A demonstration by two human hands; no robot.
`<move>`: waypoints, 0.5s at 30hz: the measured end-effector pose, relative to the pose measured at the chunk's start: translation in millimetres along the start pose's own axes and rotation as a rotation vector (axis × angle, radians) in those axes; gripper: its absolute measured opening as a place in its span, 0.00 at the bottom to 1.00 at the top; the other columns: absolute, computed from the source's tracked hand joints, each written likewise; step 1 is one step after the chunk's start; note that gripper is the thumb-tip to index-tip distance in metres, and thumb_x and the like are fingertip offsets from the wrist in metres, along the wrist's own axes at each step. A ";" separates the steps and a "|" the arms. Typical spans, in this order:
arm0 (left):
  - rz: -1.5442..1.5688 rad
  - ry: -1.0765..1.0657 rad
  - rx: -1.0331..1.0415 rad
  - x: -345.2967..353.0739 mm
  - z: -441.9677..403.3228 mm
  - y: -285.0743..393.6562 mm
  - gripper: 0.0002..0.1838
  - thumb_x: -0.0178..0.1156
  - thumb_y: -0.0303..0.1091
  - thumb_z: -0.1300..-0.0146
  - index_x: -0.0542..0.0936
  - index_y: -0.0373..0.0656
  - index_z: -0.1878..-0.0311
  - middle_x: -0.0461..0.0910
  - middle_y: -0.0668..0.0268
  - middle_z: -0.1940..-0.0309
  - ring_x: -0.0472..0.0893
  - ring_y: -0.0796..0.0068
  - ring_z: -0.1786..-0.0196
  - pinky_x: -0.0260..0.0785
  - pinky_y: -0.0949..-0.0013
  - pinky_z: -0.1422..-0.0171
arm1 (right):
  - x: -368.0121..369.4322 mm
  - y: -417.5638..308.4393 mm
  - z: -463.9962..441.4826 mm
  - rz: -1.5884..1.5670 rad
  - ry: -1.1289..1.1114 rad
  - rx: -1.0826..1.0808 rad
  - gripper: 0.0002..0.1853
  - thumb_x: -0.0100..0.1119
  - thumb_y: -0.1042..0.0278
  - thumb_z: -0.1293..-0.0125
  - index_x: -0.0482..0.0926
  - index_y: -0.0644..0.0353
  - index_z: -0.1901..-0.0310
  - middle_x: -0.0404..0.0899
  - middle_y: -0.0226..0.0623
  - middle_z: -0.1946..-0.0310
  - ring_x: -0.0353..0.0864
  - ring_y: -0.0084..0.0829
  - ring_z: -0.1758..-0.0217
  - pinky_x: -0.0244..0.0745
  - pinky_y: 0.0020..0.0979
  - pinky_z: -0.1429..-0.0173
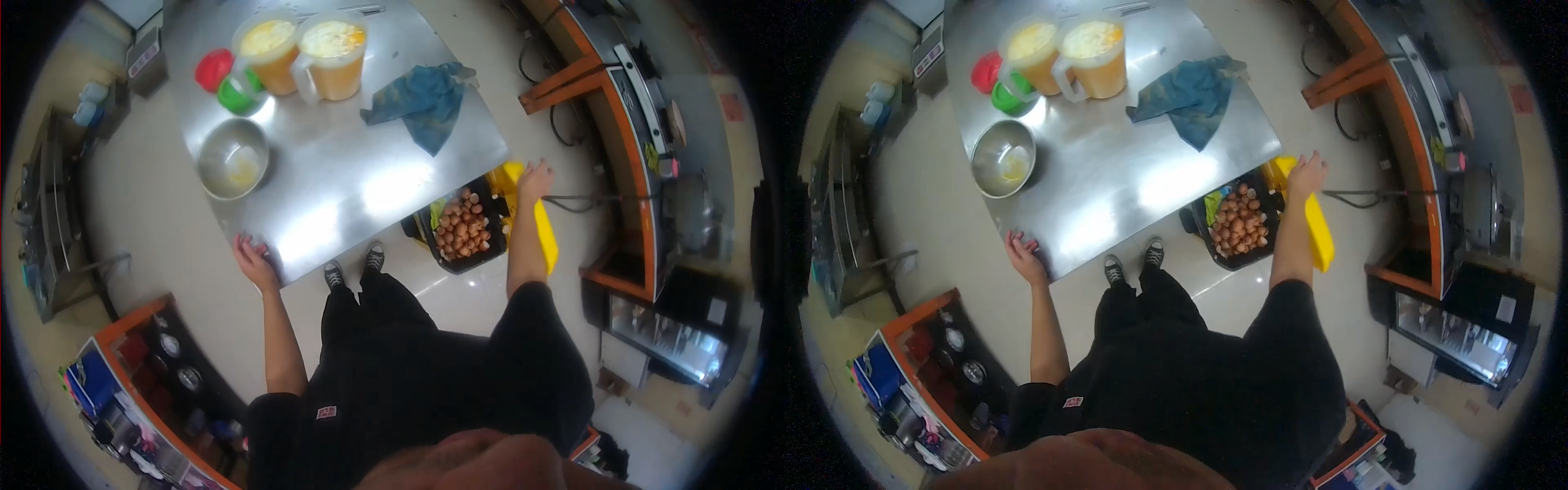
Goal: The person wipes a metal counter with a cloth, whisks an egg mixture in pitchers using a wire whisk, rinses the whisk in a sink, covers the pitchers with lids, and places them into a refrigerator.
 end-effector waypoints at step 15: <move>0.424 -0.071 -0.355 -4.2 -111.1 62.8 0.25 0.57 0.44 0.31 0.66 0.44 0.37 0.72 0.60 0.50 0.79 0.68 0.56 0.80 0.63 0.57 | -75.7 -228.3 218.8 -0.996 -0.802 -0.180 0.11 0.51 0.66 0.28 0.77 0.60 0.51 0.80 0.33 0.59 0.79 0.25 0.60 0.73 0.26 0.54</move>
Point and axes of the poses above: each hand's wrist, its own z-axis away from the middle knuckle, its own x-axis out of the palm, y = z × x, the point moved 5 cm from there along -z, towards the middle knuckle
